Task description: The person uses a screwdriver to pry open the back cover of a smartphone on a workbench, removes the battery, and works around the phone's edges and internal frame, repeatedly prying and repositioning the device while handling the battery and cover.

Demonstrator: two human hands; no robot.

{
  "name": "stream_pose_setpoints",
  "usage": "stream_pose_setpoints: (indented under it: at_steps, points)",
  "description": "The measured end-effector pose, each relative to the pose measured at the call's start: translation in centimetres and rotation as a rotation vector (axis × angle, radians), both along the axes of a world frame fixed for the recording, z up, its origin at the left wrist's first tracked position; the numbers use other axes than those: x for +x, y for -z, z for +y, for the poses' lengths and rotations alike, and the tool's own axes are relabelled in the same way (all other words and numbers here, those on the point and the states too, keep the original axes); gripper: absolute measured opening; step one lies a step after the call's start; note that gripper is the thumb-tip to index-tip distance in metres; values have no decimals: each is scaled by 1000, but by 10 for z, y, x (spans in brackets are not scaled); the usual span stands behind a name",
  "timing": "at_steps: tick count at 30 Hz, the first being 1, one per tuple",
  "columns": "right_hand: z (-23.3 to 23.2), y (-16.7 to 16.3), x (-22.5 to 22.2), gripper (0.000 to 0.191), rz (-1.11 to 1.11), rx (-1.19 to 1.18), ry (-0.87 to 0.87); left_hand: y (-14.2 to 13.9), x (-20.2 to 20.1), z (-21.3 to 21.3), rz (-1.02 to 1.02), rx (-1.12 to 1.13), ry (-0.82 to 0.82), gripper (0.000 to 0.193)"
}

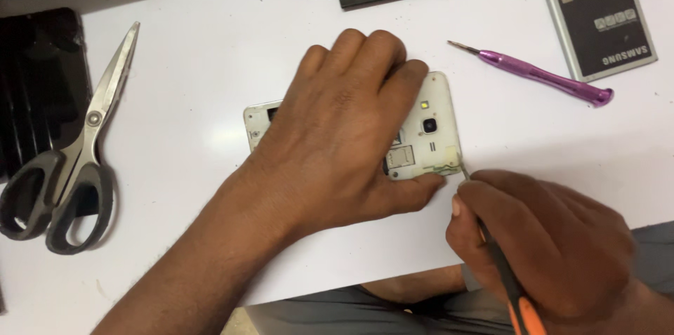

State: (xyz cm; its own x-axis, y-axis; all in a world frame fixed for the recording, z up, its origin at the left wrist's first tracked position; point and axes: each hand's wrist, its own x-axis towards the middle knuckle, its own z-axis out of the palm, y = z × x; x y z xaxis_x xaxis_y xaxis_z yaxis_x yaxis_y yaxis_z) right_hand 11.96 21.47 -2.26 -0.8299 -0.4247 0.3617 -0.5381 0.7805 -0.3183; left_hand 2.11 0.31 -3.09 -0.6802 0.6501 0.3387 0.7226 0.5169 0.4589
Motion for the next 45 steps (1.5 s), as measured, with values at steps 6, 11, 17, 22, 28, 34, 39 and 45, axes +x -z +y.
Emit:
stream_pose_setpoints:
  at_steps: [6, 11, 17, 22, 28, 34, 39, 45]
  points:
    - [10, -2, -1, 9, -427, -219, 213, 5, -1, -4, -11, 47, 5, 89]
    - [34, 7, -20, 16, -753, -518, 376, 7, -1, -3, 6, 75, -2, 87]
    - [51, 17, -35, 19, -892, -700, 289, 5, 0, -3, -38, 48, -3, 87]
    - [54, 19, -37, 17, -857, -830, 162, 1, 1, 0, -43, 12, -11, 88]
    - [42, 14, -39, 18, -702, -1033, 72, -3, 4, -4, -38, -31, -12, 103]
    - [34, 4, -35, 27, -631, -845, 135, -12, 5, -13, -37, -60, -40, 117]
    - [30, -5, -37, 21, -482, -630, 285, -19, 7, -14, -44, -70, -68, 120]
    - [26, -25, -53, 39, -596, -9, 435, -31, 8, -15, -119, -86, -87, 107]
